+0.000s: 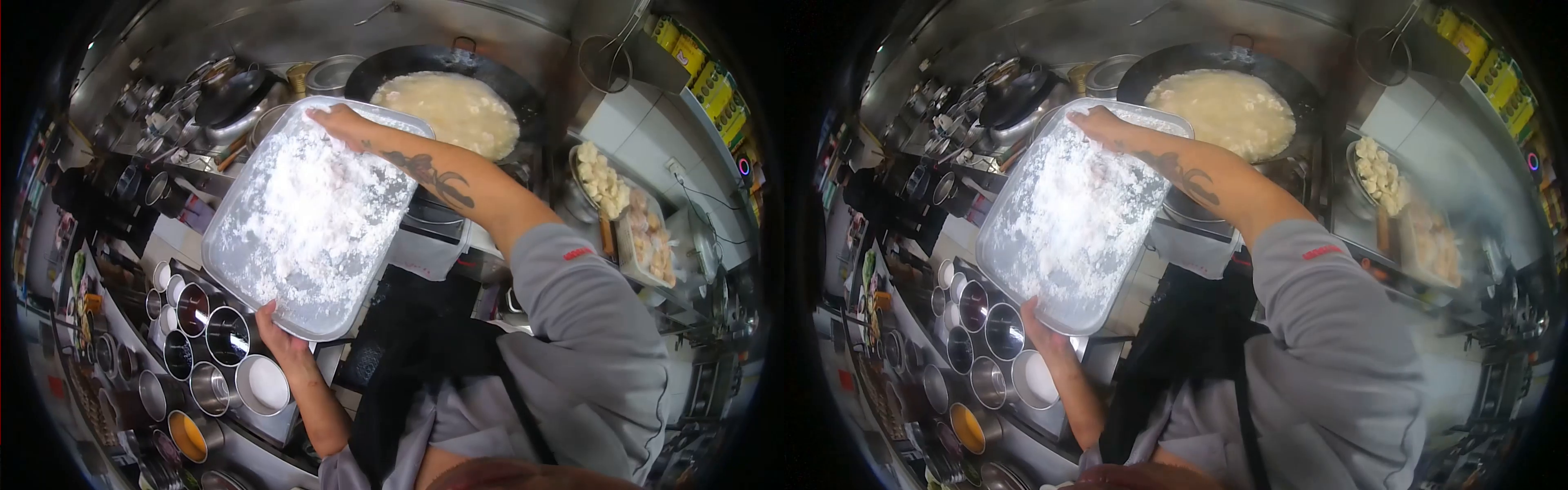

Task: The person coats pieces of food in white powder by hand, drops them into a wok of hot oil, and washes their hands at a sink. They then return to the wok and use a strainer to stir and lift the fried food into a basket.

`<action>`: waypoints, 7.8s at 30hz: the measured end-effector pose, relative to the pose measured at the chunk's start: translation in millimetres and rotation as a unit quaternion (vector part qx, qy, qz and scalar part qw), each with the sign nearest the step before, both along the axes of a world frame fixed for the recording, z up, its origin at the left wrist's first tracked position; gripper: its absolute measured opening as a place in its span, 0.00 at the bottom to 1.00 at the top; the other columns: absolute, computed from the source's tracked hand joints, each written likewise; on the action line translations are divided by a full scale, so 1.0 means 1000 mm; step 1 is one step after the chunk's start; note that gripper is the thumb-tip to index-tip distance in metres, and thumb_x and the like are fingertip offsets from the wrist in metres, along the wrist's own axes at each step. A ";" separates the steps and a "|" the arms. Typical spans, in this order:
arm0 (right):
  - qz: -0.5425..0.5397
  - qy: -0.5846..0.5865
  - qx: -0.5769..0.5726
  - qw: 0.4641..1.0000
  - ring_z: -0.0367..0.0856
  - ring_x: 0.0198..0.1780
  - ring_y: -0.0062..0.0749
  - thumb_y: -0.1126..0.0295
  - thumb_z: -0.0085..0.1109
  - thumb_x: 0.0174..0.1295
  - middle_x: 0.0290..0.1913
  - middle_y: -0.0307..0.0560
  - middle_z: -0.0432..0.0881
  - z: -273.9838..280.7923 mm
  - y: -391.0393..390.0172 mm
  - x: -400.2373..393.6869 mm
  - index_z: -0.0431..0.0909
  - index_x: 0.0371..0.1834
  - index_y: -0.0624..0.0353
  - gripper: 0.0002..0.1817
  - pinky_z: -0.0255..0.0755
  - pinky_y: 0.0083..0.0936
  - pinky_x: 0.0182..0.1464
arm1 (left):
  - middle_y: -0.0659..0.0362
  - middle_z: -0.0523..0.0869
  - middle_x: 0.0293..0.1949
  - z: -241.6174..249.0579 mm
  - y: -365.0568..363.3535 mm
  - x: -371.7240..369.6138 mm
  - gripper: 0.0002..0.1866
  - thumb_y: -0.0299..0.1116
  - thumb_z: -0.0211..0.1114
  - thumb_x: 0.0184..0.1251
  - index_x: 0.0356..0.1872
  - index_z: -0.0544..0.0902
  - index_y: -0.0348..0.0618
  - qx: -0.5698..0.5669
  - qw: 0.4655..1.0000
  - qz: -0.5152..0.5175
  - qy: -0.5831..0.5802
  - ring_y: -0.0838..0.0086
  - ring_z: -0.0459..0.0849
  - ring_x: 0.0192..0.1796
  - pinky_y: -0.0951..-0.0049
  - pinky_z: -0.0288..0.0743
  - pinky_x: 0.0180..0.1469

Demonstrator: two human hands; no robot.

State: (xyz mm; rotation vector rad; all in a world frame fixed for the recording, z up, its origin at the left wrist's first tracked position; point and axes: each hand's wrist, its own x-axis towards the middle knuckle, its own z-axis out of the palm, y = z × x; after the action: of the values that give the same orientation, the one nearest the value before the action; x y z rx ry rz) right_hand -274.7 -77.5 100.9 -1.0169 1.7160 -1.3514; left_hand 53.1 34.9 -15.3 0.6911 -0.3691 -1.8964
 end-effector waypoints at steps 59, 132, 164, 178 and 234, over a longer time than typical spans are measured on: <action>0.496 0.528 0.012 0.689 0.78 0.49 0.51 0.72 0.62 0.51 0.48 0.62 0.76 0.020 -0.010 0.033 0.71 0.59 0.61 0.28 0.73 0.34 0.51 | 0.50 0.77 0.48 0.006 0.028 -0.007 0.25 0.22 0.53 0.54 0.57 0.68 0.34 -0.088 0.990 0.113 -0.010 0.63 0.80 0.50 0.66 0.78 0.51; 0.348 0.485 -0.065 0.800 0.79 0.47 0.42 0.67 0.63 0.52 0.43 0.59 0.78 -0.033 0.038 0.059 0.71 0.59 0.62 0.28 0.73 0.36 0.49 | 0.49 0.78 0.47 0.005 0.023 0.000 0.23 0.22 0.53 0.54 0.55 0.69 0.32 -0.060 0.993 0.097 -0.017 0.61 0.81 0.47 0.65 0.79 0.48; 0.333 0.417 -0.097 0.840 0.82 0.44 0.47 0.78 0.56 0.50 0.43 0.63 0.82 -0.038 0.034 0.037 0.80 0.47 0.64 0.19 0.75 0.36 0.49 | 0.50 0.77 0.51 -0.007 0.022 0.004 0.26 0.28 0.56 0.53 0.56 0.69 0.36 -0.021 0.999 0.033 0.005 0.59 0.78 0.53 0.59 0.74 0.56; 0.203 0.261 -0.088 0.940 0.80 0.28 0.21 0.73 0.62 0.57 0.40 0.45 0.84 0.096 0.058 -0.085 0.78 0.53 0.61 0.19 0.75 0.18 0.24 | 0.50 0.77 0.53 -0.006 0.032 -0.006 0.32 0.32 0.58 0.50 0.61 0.68 0.34 -0.121 0.987 0.067 -0.080 0.57 0.77 0.55 0.61 0.72 0.58; 0.464 0.258 -0.157 0.833 0.77 0.52 0.39 0.72 0.62 0.57 0.62 0.61 0.68 -0.138 -0.328 -0.182 0.60 0.71 0.47 0.36 0.79 0.27 0.37 | 0.43 0.76 0.54 0.040 0.205 -0.064 0.30 0.31 0.54 0.56 0.61 0.64 0.29 -0.106 0.809 0.577 -0.041 0.52 0.77 0.56 0.54 0.71 0.62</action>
State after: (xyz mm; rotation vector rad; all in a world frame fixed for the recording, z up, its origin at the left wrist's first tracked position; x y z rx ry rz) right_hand -457.0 -405.4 -37.1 -2.1906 1.0076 -0.7219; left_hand -11.2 240.2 25.0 0.6195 -0.1301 -0.6463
